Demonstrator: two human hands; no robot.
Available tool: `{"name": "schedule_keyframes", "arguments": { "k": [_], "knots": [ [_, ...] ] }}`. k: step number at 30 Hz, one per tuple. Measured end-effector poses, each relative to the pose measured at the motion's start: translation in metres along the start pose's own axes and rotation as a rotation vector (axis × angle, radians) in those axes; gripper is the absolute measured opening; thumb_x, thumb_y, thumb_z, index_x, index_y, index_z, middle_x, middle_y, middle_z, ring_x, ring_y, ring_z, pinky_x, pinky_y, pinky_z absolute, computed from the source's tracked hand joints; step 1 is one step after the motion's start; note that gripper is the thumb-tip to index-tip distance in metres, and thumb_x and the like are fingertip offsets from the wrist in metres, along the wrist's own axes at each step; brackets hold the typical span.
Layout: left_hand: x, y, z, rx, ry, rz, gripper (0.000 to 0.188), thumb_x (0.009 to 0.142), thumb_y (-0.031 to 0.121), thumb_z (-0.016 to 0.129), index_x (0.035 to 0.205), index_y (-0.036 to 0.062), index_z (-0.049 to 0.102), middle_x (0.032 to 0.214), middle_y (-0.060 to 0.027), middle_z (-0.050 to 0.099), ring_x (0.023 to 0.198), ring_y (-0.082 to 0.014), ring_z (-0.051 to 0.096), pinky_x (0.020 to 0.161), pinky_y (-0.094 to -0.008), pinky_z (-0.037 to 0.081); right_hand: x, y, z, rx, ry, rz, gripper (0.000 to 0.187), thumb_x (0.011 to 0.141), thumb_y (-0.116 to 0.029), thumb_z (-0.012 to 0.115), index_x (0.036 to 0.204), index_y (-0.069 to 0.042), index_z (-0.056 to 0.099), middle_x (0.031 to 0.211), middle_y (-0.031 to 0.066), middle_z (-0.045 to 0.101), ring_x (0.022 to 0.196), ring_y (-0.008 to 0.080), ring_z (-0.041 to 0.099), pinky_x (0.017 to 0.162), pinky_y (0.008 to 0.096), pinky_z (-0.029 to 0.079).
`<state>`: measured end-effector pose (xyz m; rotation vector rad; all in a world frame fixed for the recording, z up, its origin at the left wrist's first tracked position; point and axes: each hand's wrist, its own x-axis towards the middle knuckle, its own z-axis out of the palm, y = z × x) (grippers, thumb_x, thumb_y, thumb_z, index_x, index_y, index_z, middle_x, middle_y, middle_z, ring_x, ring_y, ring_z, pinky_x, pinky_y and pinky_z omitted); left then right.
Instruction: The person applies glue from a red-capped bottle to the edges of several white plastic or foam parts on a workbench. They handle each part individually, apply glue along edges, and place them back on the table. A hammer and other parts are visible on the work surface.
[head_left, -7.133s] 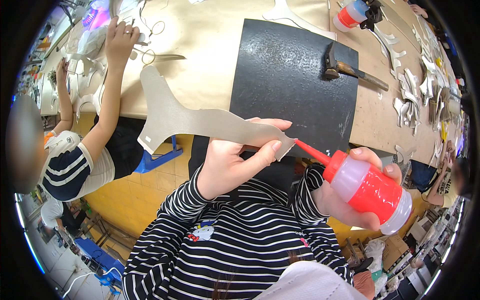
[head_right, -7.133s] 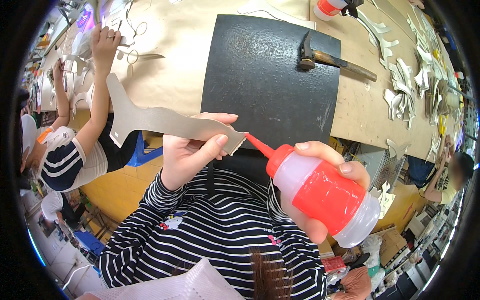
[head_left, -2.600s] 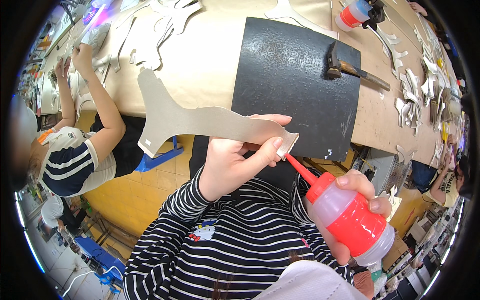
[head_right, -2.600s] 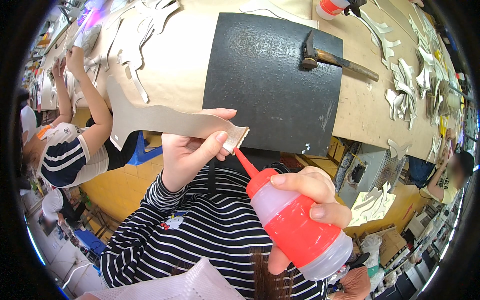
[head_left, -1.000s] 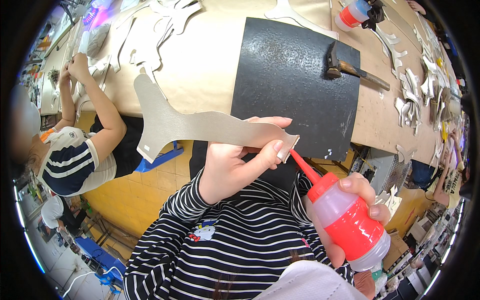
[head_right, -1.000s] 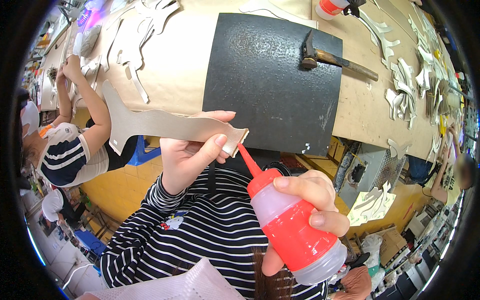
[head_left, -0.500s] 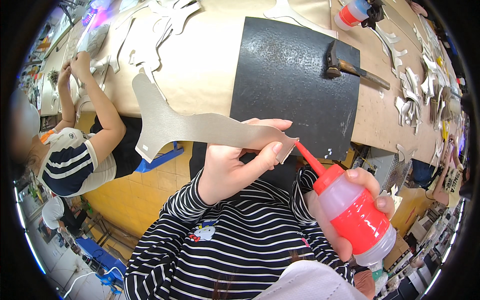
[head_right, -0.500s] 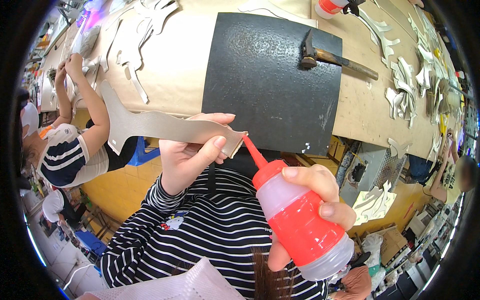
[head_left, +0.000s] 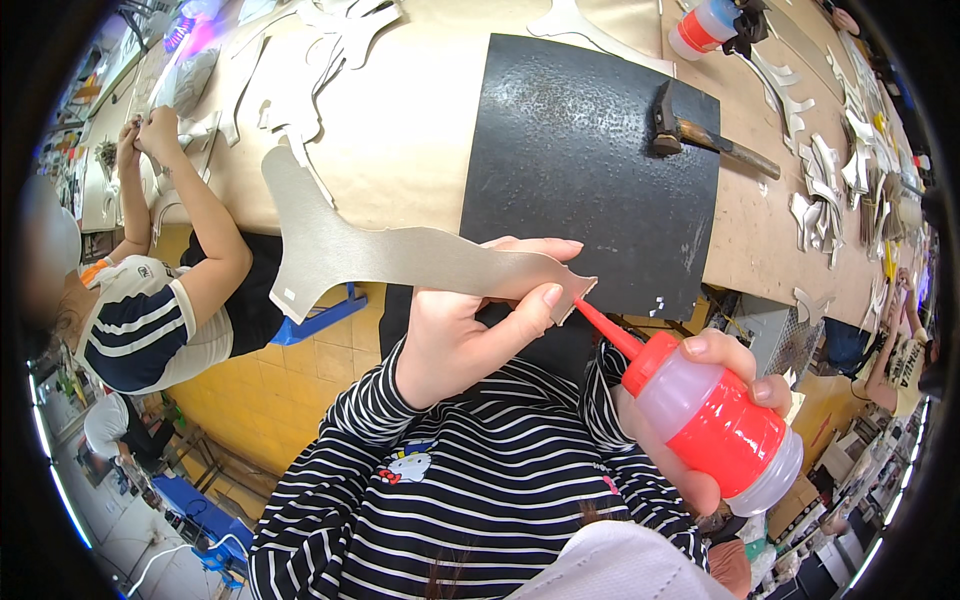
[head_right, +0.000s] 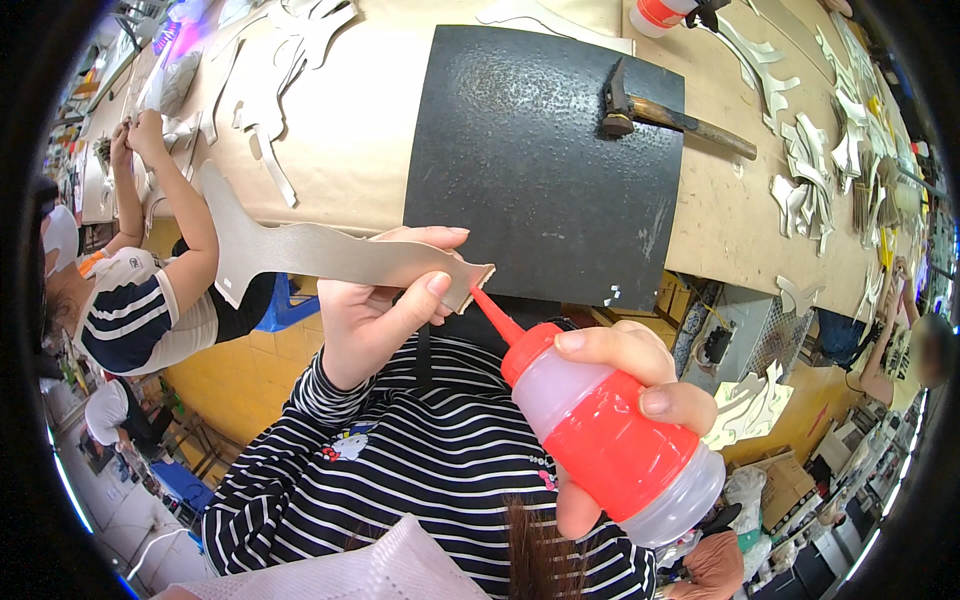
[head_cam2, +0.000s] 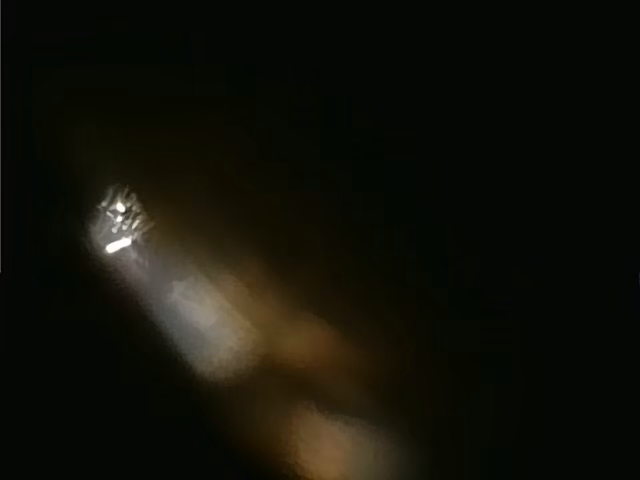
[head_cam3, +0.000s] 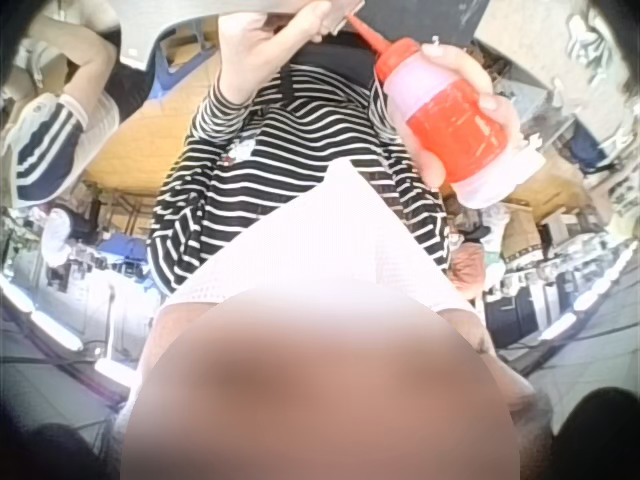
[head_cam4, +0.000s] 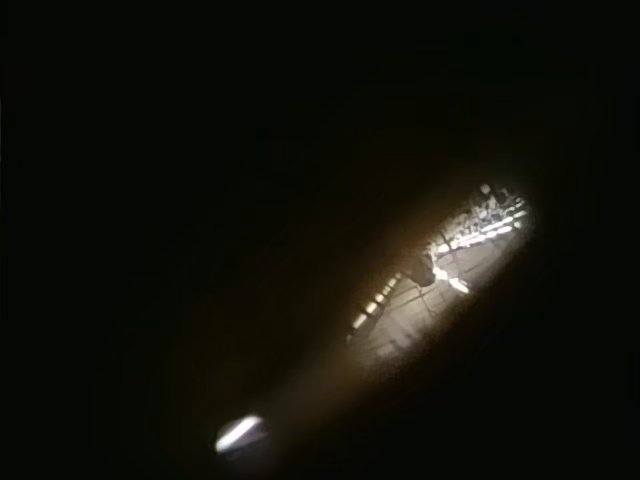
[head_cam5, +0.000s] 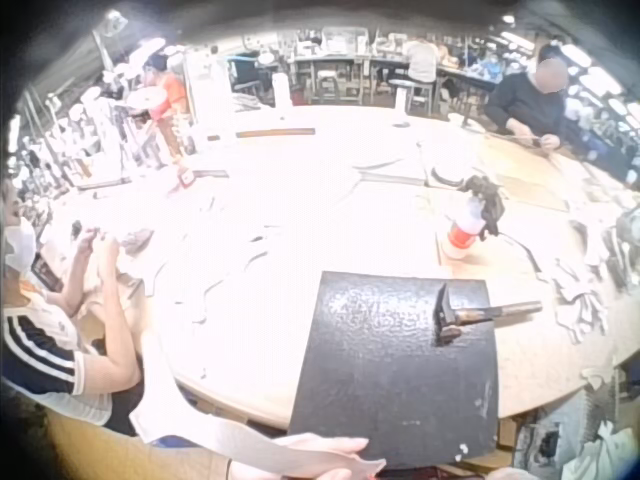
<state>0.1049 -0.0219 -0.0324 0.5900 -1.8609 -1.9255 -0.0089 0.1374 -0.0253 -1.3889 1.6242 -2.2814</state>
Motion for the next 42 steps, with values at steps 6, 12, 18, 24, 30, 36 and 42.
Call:
{"name": "schedule_keyframes", "arguments": {
  "k": [6,12,18,24,30,36,42],
  "knots": [
    [0.0,-0.002,0.001,0.002,0.011,0.04,0.015,0.085,0.004,0.062,0.097,-0.0052,0.065,0.105,-0.0147,0.067,0.074,-0.0136,0.065,0.063,-0.0234,0.051,0.001,0.004,0.005,0.099,0.086,-0.017,0.082,0.068,-0.068,0.065,0.118,-0.009,0.038,0.112,0.02,0.044,0.085,0.0322,0.058,0.063,0.0288,0.053],
    [-0.001,0.0,0.0,0.017,0.02,0.03,0.016,0.085,0.004,0.062,0.098,-0.0052,0.065,0.104,-0.0147,0.067,0.074,-0.0141,0.065,0.064,-0.0239,0.051,0.001,-0.015,-0.006,0.113,-0.047,0.305,0.084,0.062,-0.061,0.075,0.122,-0.015,0.037,0.114,0.0241,0.051,0.082,0.0252,0.059,0.072,0.0261,0.054],
    [0.0,-0.002,0.0,0.01,0.0,0.068,0.017,0.086,0.004,0.063,0.099,-0.0054,0.065,0.104,-0.0141,0.067,0.073,-0.014,0.065,0.063,-0.0232,0.051,-0.007,-0.006,0.001,0.134,0.093,0.171,0.086,0.065,-0.06,0.074,0.124,-0.012,0.034,0.113,0.0264,0.051,0.081,0.029,0.059,0.07,0.0295,0.054],
    [-0.001,0.0,0.0,-0.009,0.019,0.036,0.018,0.086,0.004,0.062,0.1,-0.0063,0.064,0.104,-0.014,0.067,0.073,-0.0129,0.064,0.062,-0.022,0.051,-0.001,0.002,-0.004,0.131,-0.012,0.073,0.083,0.072,-0.062,0.067,0.12,-0.005,0.033,0.113,0.0235,0.047,0.078,0.0351,0.058,0.061,0.0296,0.052],
    [0.0,0.001,0.0,-0.006,0.004,0.044,0.018,0.087,0.003,0.062,0.101,-0.0073,0.063,0.105,-0.0145,0.066,0.071,-0.0122,0.064,0.061,-0.0214,0.052,0.0,0.012,0.007,0.222,0.149,-0.025,0.086,0.076,-0.066,0.061,0.112,0.006,0.032,0.114,0.0151,0.045,0.076,0.0368,0.058,0.053,0.0287,0.053],
    [0.001,0.004,-0.001,-0.065,0.002,-0.008,0.018,0.089,0.003,0.059,0.102,-0.009,0.062,0.108,-0.016,0.064,0.07,-0.0113,0.063,0.06,-0.0211,0.053,0.003,0.013,0.011,0.308,0.16,0.0,0.088,0.075,-0.069,0.061,0.109,0.007,0.033,0.11,0.0138,0.046,0.075,0.0349,0.06,0.05,0.0278,0.053],
    [0.001,0.003,0.0,-0.069,0.005,-0.012,0.018,0.089,0.002,0.059,0.102,-0.0098,0.061,0.11,-0.017,0.063,0.069,-0.0113,0.063,0.06,-0.0214,0.054,0.004,0.015,0.013,0.3,0.19,-0.011,0.089,0.073,-0.07,0.061,0.109,0.006,0.034,0.103,0.0148,0.049,0.074,0.0324,0.06,0.051,0.0263,0.05]
  ]
}}
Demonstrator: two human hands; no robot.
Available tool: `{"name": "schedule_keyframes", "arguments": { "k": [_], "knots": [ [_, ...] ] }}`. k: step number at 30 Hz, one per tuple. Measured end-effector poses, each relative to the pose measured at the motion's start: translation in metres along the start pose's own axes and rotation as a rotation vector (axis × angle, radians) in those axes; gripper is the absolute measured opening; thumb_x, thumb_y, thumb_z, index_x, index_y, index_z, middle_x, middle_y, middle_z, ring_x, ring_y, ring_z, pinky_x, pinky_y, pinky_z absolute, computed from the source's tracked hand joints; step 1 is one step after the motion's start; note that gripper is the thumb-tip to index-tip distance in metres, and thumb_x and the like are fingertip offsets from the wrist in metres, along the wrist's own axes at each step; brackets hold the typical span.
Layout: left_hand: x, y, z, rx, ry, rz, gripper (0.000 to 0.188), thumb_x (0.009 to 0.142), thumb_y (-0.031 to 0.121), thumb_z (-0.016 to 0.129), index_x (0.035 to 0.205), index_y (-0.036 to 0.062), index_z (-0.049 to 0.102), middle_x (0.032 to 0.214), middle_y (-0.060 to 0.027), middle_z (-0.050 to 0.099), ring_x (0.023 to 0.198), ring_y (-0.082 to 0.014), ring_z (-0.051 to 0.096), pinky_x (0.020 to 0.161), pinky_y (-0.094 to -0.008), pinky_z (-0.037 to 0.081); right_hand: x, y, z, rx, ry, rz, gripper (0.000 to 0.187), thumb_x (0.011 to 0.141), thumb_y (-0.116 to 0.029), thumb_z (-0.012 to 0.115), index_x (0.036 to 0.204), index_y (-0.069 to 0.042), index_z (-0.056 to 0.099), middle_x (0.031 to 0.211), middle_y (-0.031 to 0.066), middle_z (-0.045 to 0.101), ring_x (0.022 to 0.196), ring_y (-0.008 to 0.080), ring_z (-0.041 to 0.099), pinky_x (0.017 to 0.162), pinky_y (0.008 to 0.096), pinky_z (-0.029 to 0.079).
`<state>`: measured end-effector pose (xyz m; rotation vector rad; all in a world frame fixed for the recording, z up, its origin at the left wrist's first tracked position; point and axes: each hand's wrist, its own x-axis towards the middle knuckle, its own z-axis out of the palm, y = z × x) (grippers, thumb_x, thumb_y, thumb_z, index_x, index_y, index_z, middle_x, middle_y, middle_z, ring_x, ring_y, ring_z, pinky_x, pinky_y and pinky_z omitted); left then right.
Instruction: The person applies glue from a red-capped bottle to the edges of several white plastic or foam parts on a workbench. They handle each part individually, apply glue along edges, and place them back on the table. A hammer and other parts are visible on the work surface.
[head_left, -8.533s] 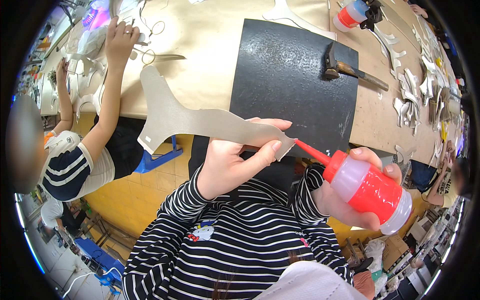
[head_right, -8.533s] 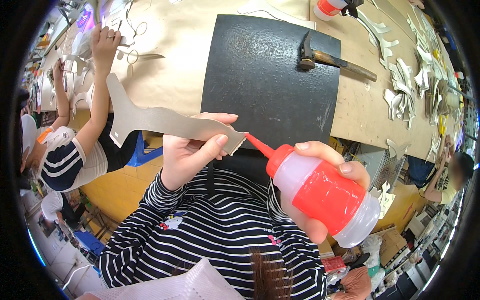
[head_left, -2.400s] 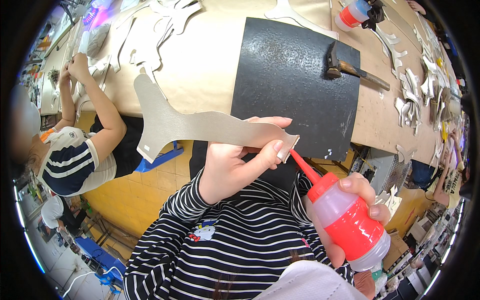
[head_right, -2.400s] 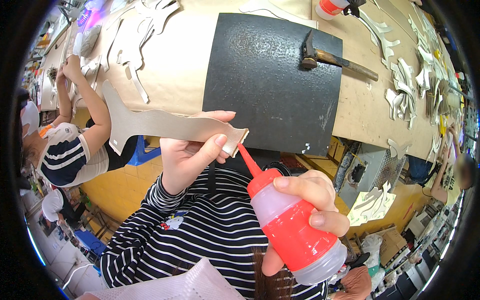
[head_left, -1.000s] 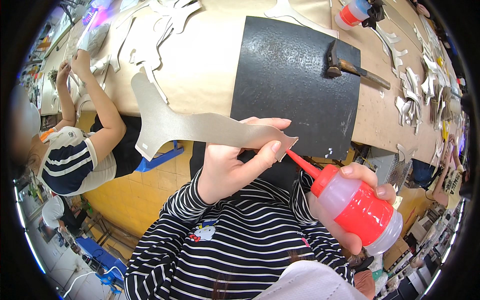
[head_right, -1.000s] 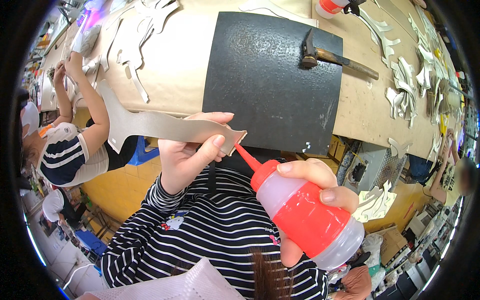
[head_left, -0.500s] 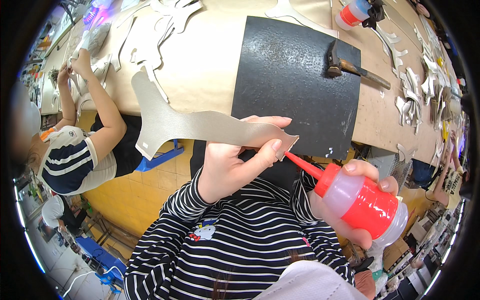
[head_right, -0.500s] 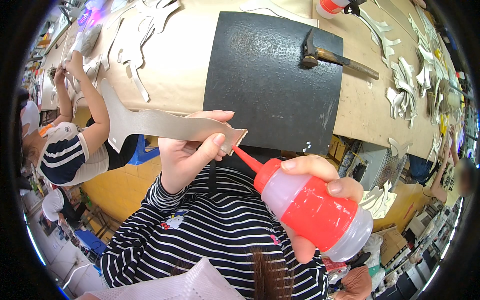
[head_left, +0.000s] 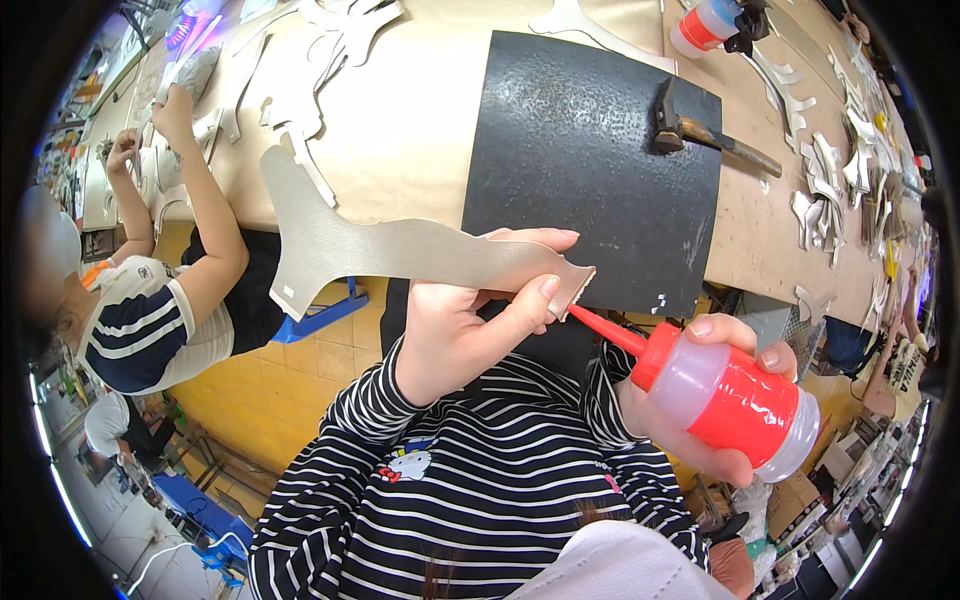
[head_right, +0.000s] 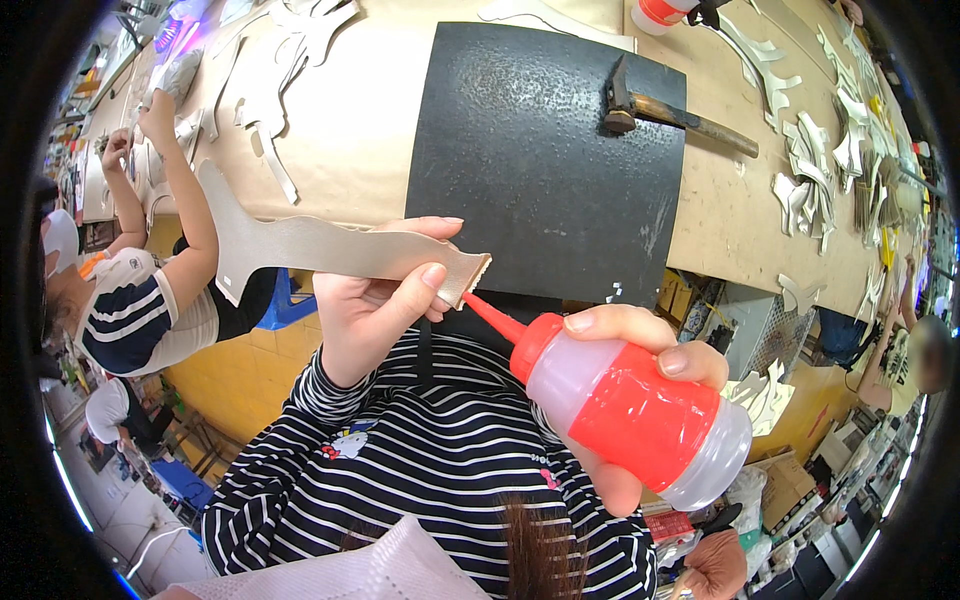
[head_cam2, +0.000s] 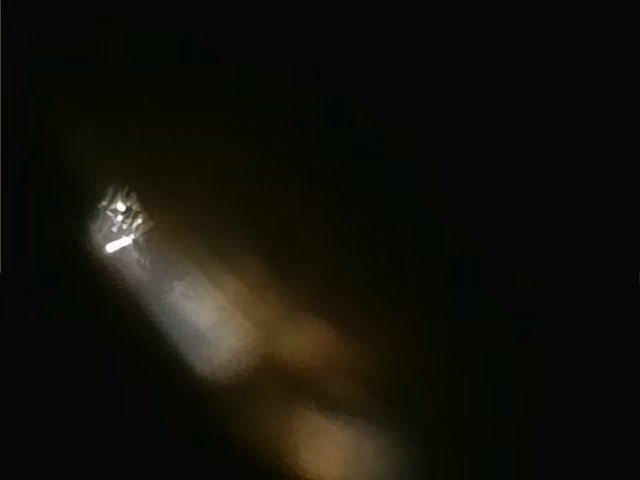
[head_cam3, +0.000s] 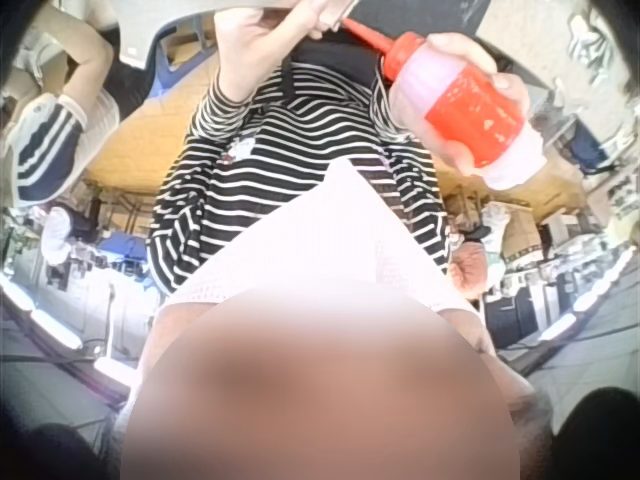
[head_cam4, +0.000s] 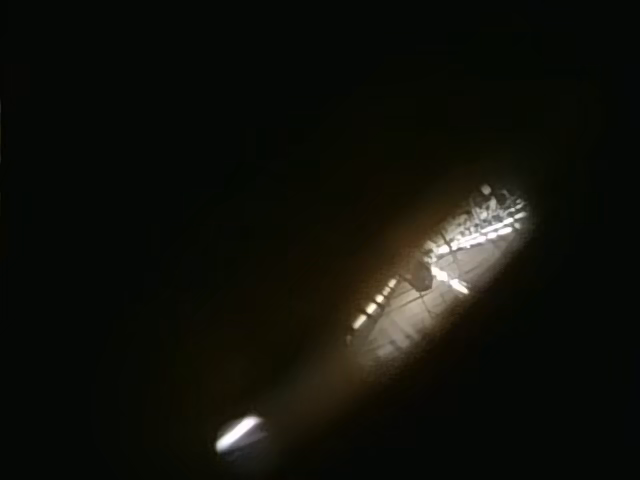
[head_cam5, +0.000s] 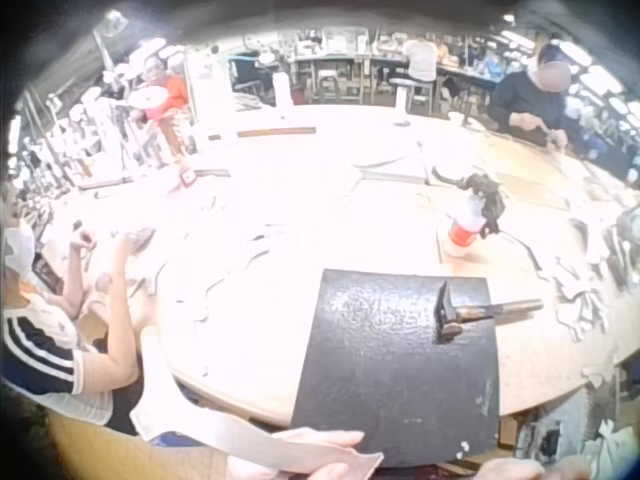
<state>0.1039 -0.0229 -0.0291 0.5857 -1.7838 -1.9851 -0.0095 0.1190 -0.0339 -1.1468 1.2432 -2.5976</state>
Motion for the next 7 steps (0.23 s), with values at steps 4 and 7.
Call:
{"name": "schedule_keyframes", "arguments": {
  "k": [4,7],
  "knots": [
    [-0.0001,-0.0002,-0.0001,-0.005,-0.001,-0.005,0.018,0.089,0.002,0.059,0.102,-0.01,0.061,0.111,-0.0172,0.063,0.069,-0.0117,0.063,0.06,-0.0214,0.054,-0.0017,-0.0032,-0.0017,0.027,-0.048,0.042,0.087,0.074,-0.071,0.06,0.11,0.003,0.034,0.104,0.0178,0.051,0.074,0.0319,0.059,0.056,0.0272,0.052],
    [0.0,-0.0005,-0.0009,-0.003,-0.011,-0.003,0.018,0.089,0.002,0.058,0.103,-0.0097,0.061,0.112,-0.0172,0.063,0.07,-0.0122,0.064,0.061,-0.0214,0.054,-0.003,-0.005,-0.0048,0.021,-0.073,0.076,0.085,0.074,-0.072,0.059,0.112,0.001,0.036,0.111,0.0208,0.052,0.076,0.0317,0.059,0.061,0.0283,0.053]
  ]
}}
